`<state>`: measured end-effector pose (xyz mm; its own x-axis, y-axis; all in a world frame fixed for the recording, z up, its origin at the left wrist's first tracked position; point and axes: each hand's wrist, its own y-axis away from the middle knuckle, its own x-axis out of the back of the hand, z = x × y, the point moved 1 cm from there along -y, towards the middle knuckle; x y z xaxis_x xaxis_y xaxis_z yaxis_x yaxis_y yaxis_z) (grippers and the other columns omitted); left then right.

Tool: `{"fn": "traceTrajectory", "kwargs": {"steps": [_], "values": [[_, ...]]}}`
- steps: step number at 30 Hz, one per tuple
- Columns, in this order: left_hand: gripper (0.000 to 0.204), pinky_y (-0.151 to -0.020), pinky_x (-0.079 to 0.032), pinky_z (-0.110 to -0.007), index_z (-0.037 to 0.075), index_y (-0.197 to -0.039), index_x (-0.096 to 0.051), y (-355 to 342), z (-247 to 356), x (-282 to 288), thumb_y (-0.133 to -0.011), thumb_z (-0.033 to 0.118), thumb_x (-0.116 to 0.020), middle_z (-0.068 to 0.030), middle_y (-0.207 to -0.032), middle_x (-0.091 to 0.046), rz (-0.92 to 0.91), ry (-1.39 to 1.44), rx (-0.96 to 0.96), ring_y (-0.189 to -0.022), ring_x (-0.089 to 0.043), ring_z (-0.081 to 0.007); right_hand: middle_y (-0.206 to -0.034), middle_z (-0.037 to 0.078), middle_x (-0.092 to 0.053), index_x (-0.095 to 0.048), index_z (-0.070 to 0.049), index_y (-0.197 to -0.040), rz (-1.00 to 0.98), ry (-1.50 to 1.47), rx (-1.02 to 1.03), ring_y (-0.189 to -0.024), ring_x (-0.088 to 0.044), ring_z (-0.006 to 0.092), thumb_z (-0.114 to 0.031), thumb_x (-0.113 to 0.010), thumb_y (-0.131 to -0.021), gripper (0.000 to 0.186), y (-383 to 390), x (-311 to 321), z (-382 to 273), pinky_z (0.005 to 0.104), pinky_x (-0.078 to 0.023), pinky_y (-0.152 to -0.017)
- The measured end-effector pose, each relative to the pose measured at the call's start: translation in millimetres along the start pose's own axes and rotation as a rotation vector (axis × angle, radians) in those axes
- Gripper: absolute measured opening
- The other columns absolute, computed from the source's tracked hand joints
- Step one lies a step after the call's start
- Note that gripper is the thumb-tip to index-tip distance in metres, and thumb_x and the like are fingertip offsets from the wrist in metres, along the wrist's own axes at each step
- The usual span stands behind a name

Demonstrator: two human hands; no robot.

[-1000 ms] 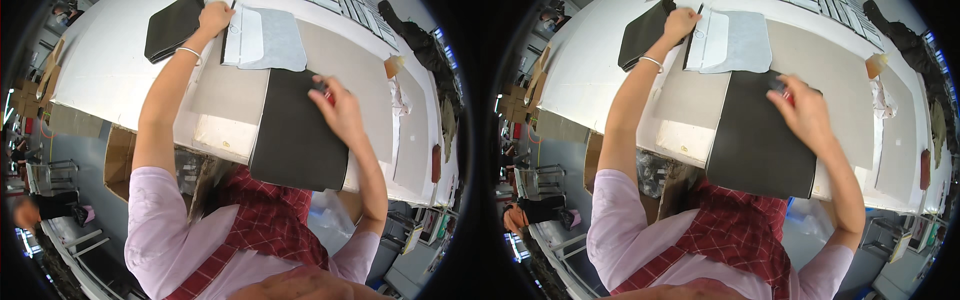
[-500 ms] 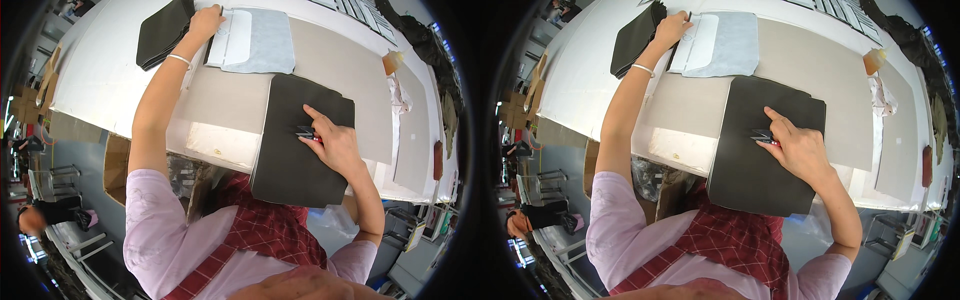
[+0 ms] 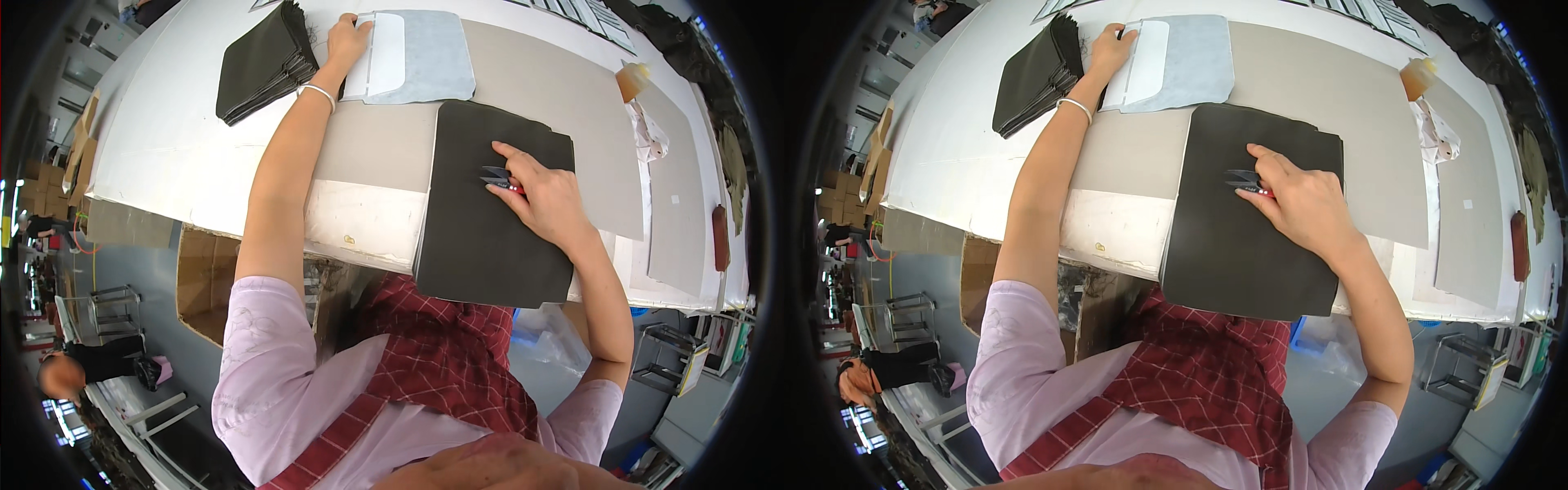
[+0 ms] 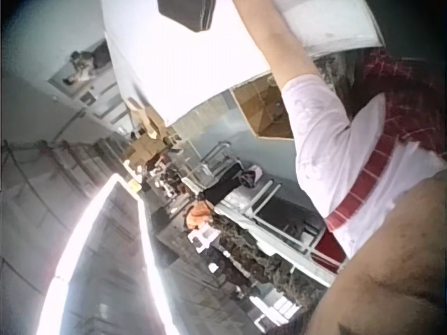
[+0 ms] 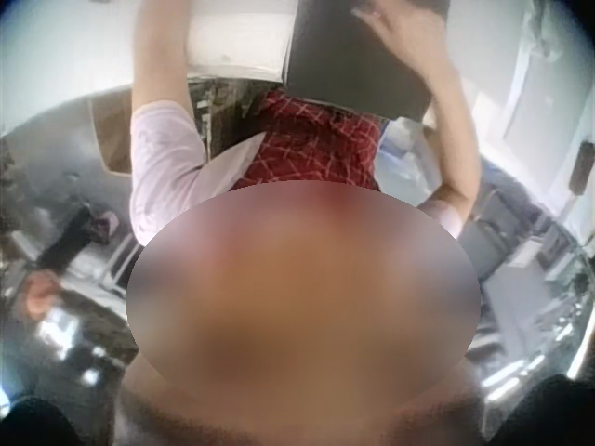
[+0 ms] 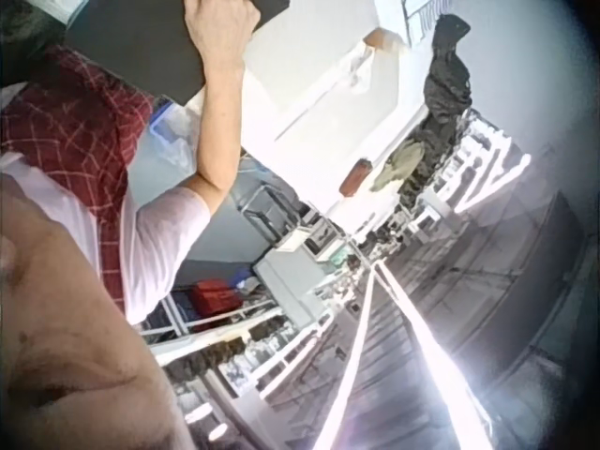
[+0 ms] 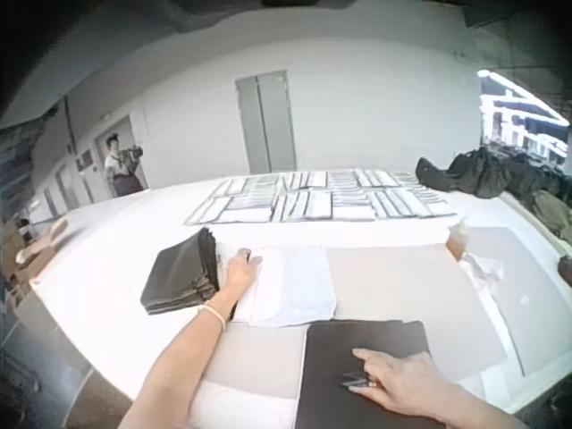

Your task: The person uses a seam ripper to remove threads from the zipper area of several dark green bags on a workbench. They then move to a different table, write on a piece of cardboard with a pen, and use a utility knife to cut shapes out of a stack of black material using a paper template.

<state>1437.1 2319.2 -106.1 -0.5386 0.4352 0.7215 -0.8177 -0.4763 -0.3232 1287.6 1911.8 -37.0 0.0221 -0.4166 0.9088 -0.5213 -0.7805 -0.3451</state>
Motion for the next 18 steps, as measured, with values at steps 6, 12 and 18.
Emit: {"fn": "traceTrajectory", "kwargs": {"steps": [6, 12, 18], "values": [[0.079, -0.118, -0.025, -0.045, 0.003, -0.149, -0.039, 75.9, 48.2, 24.1, -0.097, 0.062, -0.045, -0.0255, -0.155, -0.033, -0.131, -0.383, -0.456, -0.146, -0.026, -0.0395, -0.124, 0.009, -0.068, -0.053, -0.004, -0.084, -0.035, 0.047, 0.004, -0.058, -0.066, 0.0229, -0.031, -0.074, -0.085, 0.034, 9.9, -2.6, 3.5, 0.0322, -0.052, -0.051], [0.069, -0.123, -0.014, -0.042, 0.012, -0.154, -0.034, 124.0, 35.3, 43.8, -0.103, 0.059, -0.03, -0.0177, -0.161, -0.024, -0.428, -0.323, -0.677, -0.151, -0.017, -0.032, -0.125, 0.011, -0.067, -0.051, -0.005, -0.083, -0.045, 0.083, 0.047, -0.054, -0.064, 0.0236, -0.033, -0.074, -0.085, 0.036, 14.9, -5.8, -6.6, 0.0321, -0.05, -0.048], [0.063, -0.124, -0.014, -0.039, 0.017, -0.155, -0.034, 109.4, 21.0, 65.1, -0.105, 0.055, -0.03, -0.0096, -0.163, -0.025, -0.535, -0.246, -0.747, -0.152, -0.016, -0.0269, -0.125, 0.011, -0.067, -0.051, -0.004, -0.086, -0.047, 0.079, 0.04, -0.055, -0.065, 0.0238, -0.034, -0.073, -0.086, 0.037, 20.6, -1.5, -12.0, 0.0318, -0.05, -0.049]]}}
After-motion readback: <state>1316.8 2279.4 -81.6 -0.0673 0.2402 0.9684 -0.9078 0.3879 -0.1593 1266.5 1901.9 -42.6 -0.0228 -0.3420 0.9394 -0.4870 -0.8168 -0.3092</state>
